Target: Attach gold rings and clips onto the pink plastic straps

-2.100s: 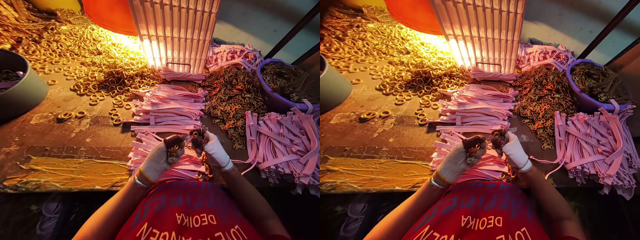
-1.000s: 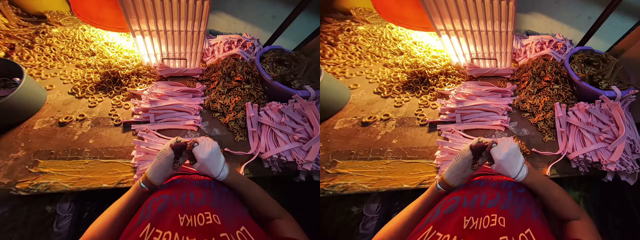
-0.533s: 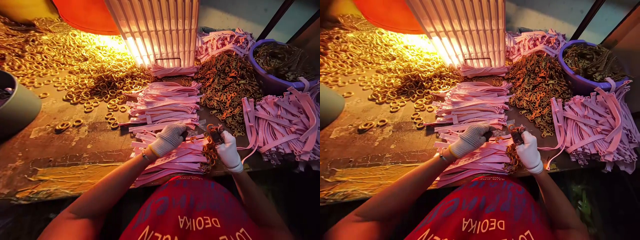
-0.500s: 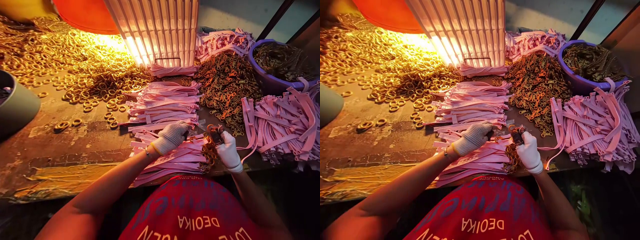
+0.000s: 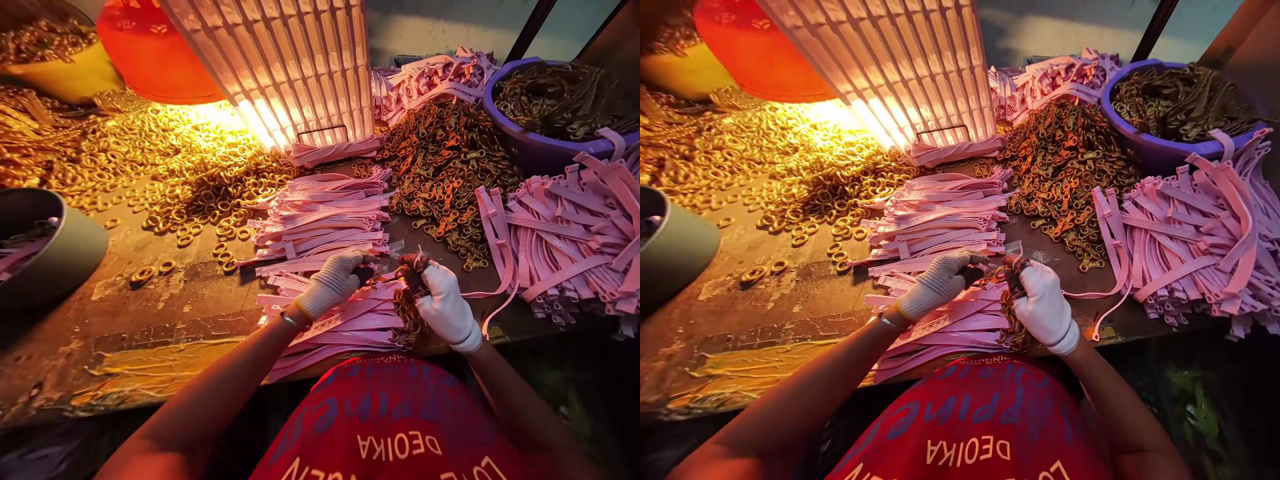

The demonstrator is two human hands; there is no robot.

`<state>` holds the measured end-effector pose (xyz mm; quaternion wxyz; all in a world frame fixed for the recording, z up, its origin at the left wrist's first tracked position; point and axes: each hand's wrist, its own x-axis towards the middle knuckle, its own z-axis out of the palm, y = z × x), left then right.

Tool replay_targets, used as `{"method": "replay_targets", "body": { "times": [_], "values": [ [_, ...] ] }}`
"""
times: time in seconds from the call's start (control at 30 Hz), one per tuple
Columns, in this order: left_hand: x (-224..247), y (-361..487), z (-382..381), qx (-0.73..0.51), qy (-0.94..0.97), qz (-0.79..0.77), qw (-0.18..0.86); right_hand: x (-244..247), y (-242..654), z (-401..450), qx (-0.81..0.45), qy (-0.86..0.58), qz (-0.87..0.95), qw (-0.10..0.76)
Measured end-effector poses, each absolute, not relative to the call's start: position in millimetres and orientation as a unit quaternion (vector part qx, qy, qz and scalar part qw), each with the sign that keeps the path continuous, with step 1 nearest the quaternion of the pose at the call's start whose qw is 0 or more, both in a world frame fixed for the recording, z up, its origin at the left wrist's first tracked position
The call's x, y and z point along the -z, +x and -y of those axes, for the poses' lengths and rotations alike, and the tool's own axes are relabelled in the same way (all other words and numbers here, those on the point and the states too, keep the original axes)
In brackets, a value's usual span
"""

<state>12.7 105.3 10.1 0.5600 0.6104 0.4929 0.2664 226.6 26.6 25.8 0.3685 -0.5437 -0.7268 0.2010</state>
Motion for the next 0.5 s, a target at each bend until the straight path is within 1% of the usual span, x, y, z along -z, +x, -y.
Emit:
{"method": "replay_targets", "body": {
  "times": [0.07, 0.13, 0.23, 0.3, 0.4, 0.5],
  "values": [
    [-23.8, 1.0, -90.6, -0.218, 0.594, -0.494, 0.596, -32.4, 217.9, -28.6, -0.166, -0.529, 0.773, 0.308],
    [-35.9, -8.5, -74.4, -0.192, 0.542, -0.500, 0.648, -37.8, 206.5, -30.7, -0.139, -0.519, 0.811, 0.229],
    [-46.5, -16.4, -54.9, -0.206, 0.495, -0.506, 0.675, -44.0, 187.1, -33.3, -0.074, -0.524, 0.840, 0.119],
    [-47.4, -18.2, -47.9, -0.216, 0.487, -0.510, 0.676, -47.0, 176.7, -33.7, -0.028, -0.525, 0.848, 0.067],
    [-44.6, -17.4, -43.7, -0.221, 0.475, -0.505, 0.686, -49.7, 171.0, -30.7, 0.027, -0.505, 0.862, 0.037],
    [-44.7, -12.9, -40.5, -0.224, 0.479, -0.479, 0.700, -48.3, 178.8, -23.8, 0.080, -0.464, 0.878, 0.082]
  ]
}}
